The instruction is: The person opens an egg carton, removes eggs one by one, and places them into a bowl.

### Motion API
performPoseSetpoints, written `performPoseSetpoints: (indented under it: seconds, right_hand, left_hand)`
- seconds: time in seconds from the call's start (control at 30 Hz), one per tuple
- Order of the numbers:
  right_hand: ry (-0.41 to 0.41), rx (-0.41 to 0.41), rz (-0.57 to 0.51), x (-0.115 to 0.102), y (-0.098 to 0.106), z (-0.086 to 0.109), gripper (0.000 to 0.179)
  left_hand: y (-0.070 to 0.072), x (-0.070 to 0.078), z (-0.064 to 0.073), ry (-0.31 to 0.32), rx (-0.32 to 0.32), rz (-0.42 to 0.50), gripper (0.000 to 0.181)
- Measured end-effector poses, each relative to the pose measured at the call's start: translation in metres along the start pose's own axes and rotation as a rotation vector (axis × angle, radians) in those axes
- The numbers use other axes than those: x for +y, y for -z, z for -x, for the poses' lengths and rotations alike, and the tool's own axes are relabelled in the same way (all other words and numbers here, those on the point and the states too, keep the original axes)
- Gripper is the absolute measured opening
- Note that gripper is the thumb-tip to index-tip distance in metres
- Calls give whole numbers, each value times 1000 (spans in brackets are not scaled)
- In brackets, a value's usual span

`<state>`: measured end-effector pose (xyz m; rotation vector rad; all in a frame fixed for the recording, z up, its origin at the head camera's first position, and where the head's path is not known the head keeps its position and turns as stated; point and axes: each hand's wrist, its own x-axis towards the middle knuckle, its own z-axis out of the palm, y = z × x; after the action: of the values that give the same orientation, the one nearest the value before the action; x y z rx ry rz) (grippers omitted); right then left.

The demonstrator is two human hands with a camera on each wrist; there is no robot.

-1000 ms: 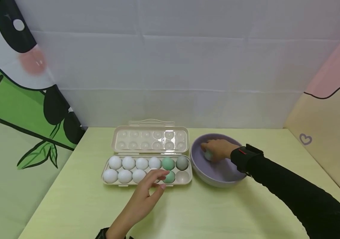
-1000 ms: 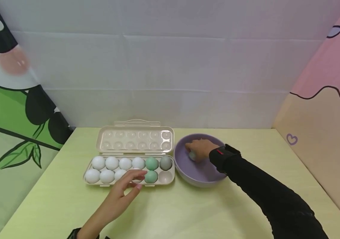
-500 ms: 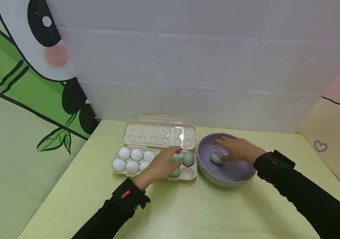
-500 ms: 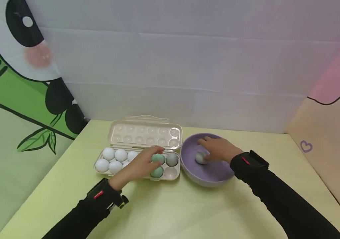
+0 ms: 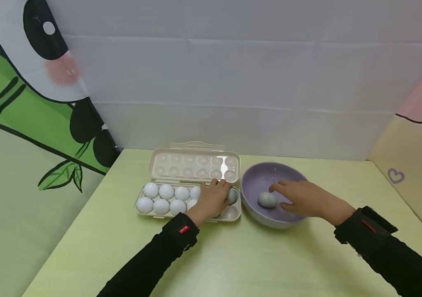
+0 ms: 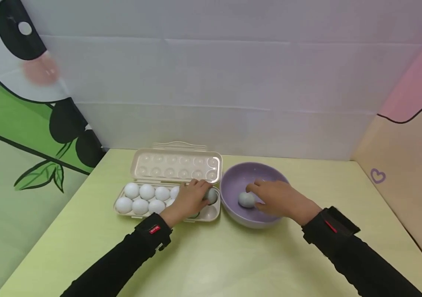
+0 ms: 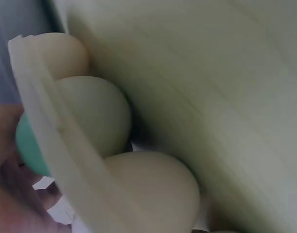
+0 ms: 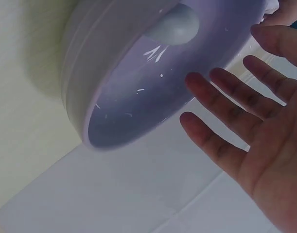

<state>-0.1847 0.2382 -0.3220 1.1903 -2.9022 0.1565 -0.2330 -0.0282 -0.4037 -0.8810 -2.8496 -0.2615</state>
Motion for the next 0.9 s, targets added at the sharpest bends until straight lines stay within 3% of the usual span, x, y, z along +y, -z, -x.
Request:
performPoseSetpoints:
  seconds: [0.17, 0.33, 0.4, 0.5, 0.67, 0.77, 0.9]
  right_hand:
    - [24, 27, 10, -2, -4, -1, 33]
    - [24, 35, 6, -1, -10, -1, 32]
    - [29, 44, -1, -1, -12, -1, 31]
    - [35, 72, -16, -2, -12, -2, 29]
    - [71, 211, -31, -13, -9, -10, 34]
    - [96, 297, -57, -30, -5, -18, 48]
    - [171, 386, -81, -58, -2, -28, 63]
  left_hand:
    - [0, -4, 1, -19, 90, -12, 39]
    - [-2, -10, 11, 0, 170, 86, 42]
    - [-1, -10, 18, 18, 217, 201, 42]
    - [9, -9, 31, 54, 271, 474, 40]
    - [28, -2, 49, 56, 347, 868, 38]
    - [38, 8, 58, 54, 338, 1074, 38]
    - [50, 25, 67, 81, 273, 1297, 37]
